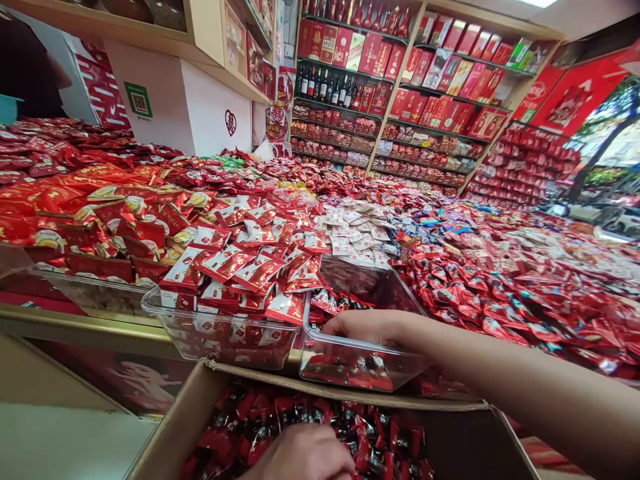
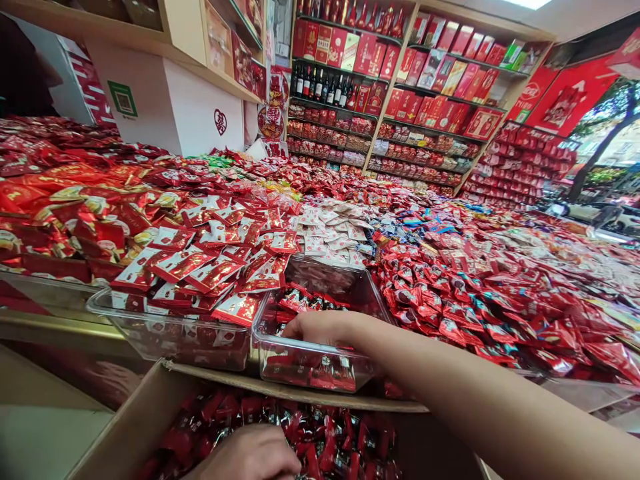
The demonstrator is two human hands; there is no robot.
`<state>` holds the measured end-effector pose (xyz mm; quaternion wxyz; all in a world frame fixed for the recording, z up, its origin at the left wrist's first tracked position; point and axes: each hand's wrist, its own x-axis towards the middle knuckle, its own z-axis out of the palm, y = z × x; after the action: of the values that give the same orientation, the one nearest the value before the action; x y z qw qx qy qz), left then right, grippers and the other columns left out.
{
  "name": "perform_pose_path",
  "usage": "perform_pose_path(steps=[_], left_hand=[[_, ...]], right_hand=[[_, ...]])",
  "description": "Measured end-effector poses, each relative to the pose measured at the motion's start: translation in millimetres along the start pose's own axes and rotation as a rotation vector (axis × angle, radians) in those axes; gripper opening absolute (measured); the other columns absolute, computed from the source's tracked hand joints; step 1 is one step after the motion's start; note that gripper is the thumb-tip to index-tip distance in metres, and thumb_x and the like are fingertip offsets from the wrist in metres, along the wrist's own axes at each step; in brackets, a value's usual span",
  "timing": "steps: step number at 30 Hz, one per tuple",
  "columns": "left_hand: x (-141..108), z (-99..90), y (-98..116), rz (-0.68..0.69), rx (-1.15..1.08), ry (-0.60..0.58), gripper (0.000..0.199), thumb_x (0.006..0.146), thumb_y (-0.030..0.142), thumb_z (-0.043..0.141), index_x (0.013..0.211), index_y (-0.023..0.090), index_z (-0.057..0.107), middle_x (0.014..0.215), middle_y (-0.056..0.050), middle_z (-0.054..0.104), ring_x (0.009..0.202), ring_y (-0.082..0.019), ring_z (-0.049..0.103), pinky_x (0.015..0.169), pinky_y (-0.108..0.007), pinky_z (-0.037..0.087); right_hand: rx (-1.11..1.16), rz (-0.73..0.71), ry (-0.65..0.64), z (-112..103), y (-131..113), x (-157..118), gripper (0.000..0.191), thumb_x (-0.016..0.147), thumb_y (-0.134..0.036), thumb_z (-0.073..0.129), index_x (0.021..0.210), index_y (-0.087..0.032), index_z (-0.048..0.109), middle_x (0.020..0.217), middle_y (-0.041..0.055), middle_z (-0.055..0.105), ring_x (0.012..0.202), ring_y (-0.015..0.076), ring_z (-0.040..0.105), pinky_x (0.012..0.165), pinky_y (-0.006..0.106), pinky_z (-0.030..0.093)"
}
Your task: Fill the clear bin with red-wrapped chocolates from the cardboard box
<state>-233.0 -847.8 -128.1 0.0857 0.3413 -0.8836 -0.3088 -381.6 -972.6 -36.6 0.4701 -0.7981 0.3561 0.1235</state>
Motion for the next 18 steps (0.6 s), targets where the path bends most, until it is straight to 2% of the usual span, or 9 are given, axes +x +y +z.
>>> perform_pose_path(steps=[2, 4, 9, 12, 14, 18], left_hand=[[0, -7.4, 0, 0.025, -0.008, 0.159, 0.018, 0.076, 0.021, 0.041, 0.087, 0.022, 0.055, 0.077, -0.002, 0.058, 0.072, -0.013, 0.052, 0.066, -0.022, 0.039], [-2, -11.4, -1, 0.025, 0.005, 0.239, 0.018, 0.078, 0.02, 0.038, 0.086, 0.021, 0.054, 0.075, -0.002, 0.057, 0.069, -0.012, 0.051, 0.063, -0.02, 0.038], [-4, -8.0, -2, 0.139, 0.104, 0.12, 0.017, 0.077, 0.021, 0.038, 0.083, 0.021, 0.054, 0.071, -0.001, 0.057, 0.065, -0.012, 0.05, 0.061, -0.021, 0.037], [-3, -5.8, -1, 0.166, 0.122, 0.107, 0.018, 0.078, 0.02, 0.037, 0.086, 0.021, 0.053, 0.072, -0.001, 0.057, 0.067, -0.012, 0.05, 0.062, -0.022, 0.036], [-3, -5.8, -1, 0.152, 0.129, 0.105, 0.018, 0.079, 0.019, 0.036, 0.085, 0.021, 0.053, 0.072, -0.001, 0.057, 0.066, -0.012, 0.05, 0.062, -0.022, 0.036], [-4, -6.4, -1, 0.158, 0.135, 0.098, 0.018, 0.078, 0.019, 0.036, 0.084, 0.021, 0.053, 0.071, -0.001, 0.057, 0.066, -0.012, 0.05, 0.061, -0.022, 0.036]], right_hand=[[-0.041, 0.053, 0.001, -2, -2, 0, 0.037, 0.057, -0.024, 0.063, 0.093, -0.016, 0.06, 0.068, -0.003, 0.061, 0.055, 0.0075, 0.049, 0.05, 0.016, 0.038], [-0.015, 0.096, -0.028, -3, -4, 1, 0.039, 0.057, -0.025, 0.063, 0.094, -0.016, 0.059, 0.07, -0.0025, 0.061, 0.056, 0.0075, 0.05, 0.051, 0.017, 0.039], [0.27, 0.098, -0.148, -4, -8, -1, 0.045, 0.059, -0.028, 0.062, 0.102, -0.018, 0.054, 0.078, -0.0011, 0.061, 0.061, 0.0064, 0.054, 0.059, 0.018, 0.042], [0.388, 0.074, -0.151, -4, -8, -2, 0.039, 0.064, -0.032, 0.057, 0.101, -0.018, 0.054, 0.079, -0.0002, 0.061, 0.062, 0.0064, 0.054, 0.06, 0.018, 0.043], [0.325, 0.071, -0.088, -4, -6, 1, 0.037, 0.064, -0.033, 0.056, 0.097, -0.016, 0.056, 0.075, -0.0002, 0.061, 0.061, 0.0074, 0.053, 0.057, 0.019, 0.042], [-0.036, 0.105, 0.074, -5, -3, 11, 0.033, 0.058, -0.033, 0.062, 0.085, -0.015, 0.059, 0.067, -0.0004, 0.059, 0.056, 0.0101, 0.051, 0.052, 0.021, 0.04]])
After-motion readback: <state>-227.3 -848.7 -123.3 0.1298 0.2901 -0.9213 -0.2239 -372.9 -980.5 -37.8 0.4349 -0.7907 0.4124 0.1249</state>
